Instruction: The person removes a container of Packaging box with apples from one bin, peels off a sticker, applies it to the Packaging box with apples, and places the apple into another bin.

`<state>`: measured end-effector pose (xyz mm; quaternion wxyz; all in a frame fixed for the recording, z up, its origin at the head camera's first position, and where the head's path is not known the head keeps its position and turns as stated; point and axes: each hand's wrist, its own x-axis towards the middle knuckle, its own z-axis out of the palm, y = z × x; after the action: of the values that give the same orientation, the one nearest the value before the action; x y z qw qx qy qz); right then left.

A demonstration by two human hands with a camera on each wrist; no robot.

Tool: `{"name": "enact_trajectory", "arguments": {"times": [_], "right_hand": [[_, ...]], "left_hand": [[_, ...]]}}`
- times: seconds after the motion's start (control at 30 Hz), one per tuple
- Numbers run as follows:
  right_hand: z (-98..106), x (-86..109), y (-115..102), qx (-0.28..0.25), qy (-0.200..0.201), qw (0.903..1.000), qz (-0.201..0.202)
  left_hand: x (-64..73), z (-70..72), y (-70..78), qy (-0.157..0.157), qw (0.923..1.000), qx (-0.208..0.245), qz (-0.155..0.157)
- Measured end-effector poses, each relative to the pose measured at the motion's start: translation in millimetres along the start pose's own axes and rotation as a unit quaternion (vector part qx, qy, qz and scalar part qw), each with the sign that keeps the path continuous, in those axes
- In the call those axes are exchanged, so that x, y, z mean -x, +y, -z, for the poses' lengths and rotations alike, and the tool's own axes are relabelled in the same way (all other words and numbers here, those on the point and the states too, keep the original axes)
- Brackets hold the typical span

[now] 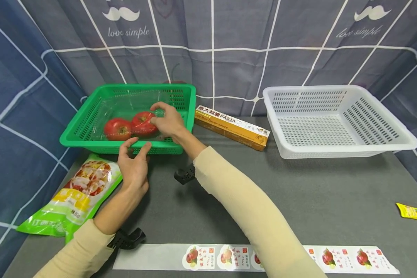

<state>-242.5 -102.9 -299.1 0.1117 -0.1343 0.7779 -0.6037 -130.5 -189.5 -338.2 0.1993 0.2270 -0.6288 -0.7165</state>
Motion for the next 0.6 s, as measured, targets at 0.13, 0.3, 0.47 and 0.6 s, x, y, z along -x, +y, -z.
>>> {"name": "enact_trajectory", "arguments": {"times": [0.13,0.3,0.47,0.6], "right_hand": [[1.2,1.7,-1.7,-0.031,0.014,0.9994,-0.007],[2.9,4.5,-3.4,-0.108,0.042,0.9931,-0.02],[8.1,8.1,-7.3,-0.155,0.052,0.9863,-0.023],[16.0,13.3,-12.2,-0.17,0.053,0.9839,-0.018]], "left_hand": [[-0.2,-0.3,0.4,-0.002,1.0,0.004,0.0],[-0.3,-0.3,0.6,-0.013,0.9999,-0.005,0.001],[-1.1,-0.2,0.4,-0.01,0.9999,-0.012,0.0],[-2.4,-0.1,0.4,-0.006,0.9999,-0.014,0.0]]}}
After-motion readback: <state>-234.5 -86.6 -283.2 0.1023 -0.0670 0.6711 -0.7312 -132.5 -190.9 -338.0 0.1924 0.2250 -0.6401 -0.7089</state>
